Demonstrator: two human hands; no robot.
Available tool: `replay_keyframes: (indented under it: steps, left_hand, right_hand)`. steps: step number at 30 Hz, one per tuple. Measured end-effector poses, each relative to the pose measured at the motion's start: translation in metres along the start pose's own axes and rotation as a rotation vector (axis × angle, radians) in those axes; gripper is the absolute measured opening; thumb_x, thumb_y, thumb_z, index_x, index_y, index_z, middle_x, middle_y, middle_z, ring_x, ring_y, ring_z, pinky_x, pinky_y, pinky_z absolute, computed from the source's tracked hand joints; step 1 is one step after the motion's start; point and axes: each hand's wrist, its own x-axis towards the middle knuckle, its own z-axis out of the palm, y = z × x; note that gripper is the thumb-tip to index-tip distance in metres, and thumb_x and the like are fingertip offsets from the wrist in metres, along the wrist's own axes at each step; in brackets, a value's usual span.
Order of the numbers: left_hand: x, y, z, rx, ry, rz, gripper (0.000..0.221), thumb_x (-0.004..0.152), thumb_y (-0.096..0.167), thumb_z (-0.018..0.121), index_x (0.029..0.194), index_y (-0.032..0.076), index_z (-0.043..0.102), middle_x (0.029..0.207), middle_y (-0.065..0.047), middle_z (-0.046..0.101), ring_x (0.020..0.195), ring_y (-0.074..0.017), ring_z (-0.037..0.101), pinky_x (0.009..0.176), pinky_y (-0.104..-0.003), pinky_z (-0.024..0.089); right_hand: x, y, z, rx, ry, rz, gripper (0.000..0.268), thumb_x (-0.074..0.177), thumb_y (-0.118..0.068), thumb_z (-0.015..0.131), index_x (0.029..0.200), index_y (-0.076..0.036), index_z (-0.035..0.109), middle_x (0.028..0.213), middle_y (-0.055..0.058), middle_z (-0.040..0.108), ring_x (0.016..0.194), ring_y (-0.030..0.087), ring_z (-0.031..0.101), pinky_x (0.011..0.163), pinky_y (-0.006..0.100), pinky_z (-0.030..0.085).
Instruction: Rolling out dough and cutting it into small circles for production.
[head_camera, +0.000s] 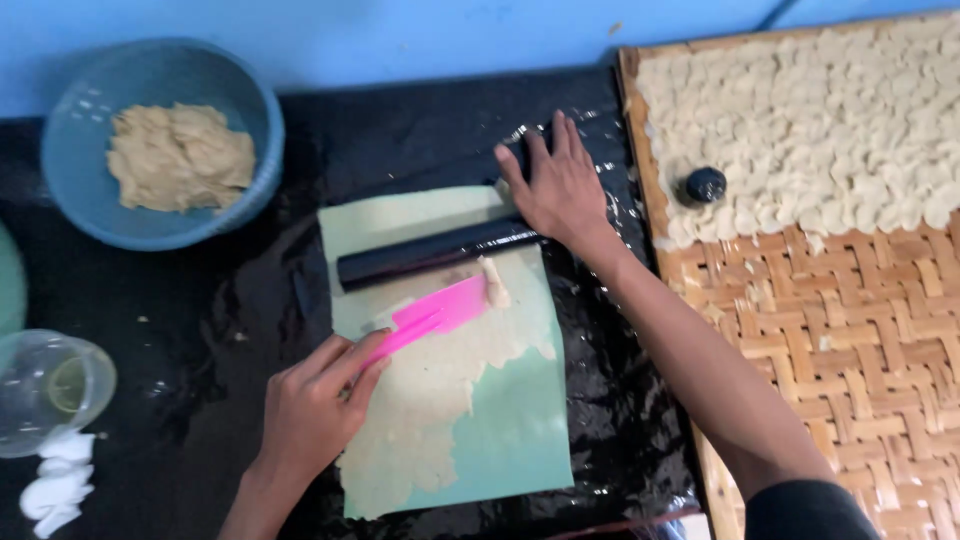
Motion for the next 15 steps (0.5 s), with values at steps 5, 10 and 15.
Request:
replay_keyframes:
  steps: [5,10,15]
  left_hand:
    - [-0.012,0.003,0.013,0.225,0.055,0.229,0.031,0.086,0.017,0.077,0.118,0.013,0.077,0.079,-0.005,0.067,0.065,-0.0206,0.068,0.057,-0.034,0.053]
    - [-0.032,-0.006,0.03,0.379,0.132,0.381,0.045,0.081,0.002,0.071,0.123,0.018,0.075,0.087,-0.004,0.068,0.074,-0.0199,0.068,0.065,-0.034,0.055]
    - [-0.041,-0.003,0.045,0.444,0.037,0.444,0.052,0.09,0.003,0.059,0.138,0.022,0.066,0.101,-0.008,0.064,0.092,-0.0237,0.063,0.081,-0.039,0.054]
  right_hand:
    - [-0.001,-0.002,-0.004,0.024,-0.039,0.012,0.077,0.102,-0.065,0.036,0.147,-0.004,0.052,0.16,0.034,0.028,0.15,0.046,0.025,0.121,0.052,0.023]
    - [0.002,-0.001,0.0,0.011,-0.016,-0.014,0.077,0.104,-0.065,0.036,0.145,-0.002,0.053,0.159,0.035,0.03,0.149,0.047,0.027,0.121,0.052,0.024]
    - [0.001,-0.003,-0.002,0.012,0.0,-0.02,0.074,0.105,-0.063,0.036,0.142,-0.003,0.056,0.157,0.036,0.032,0.149,0.048,0.027,0.12,0.053,0.026]
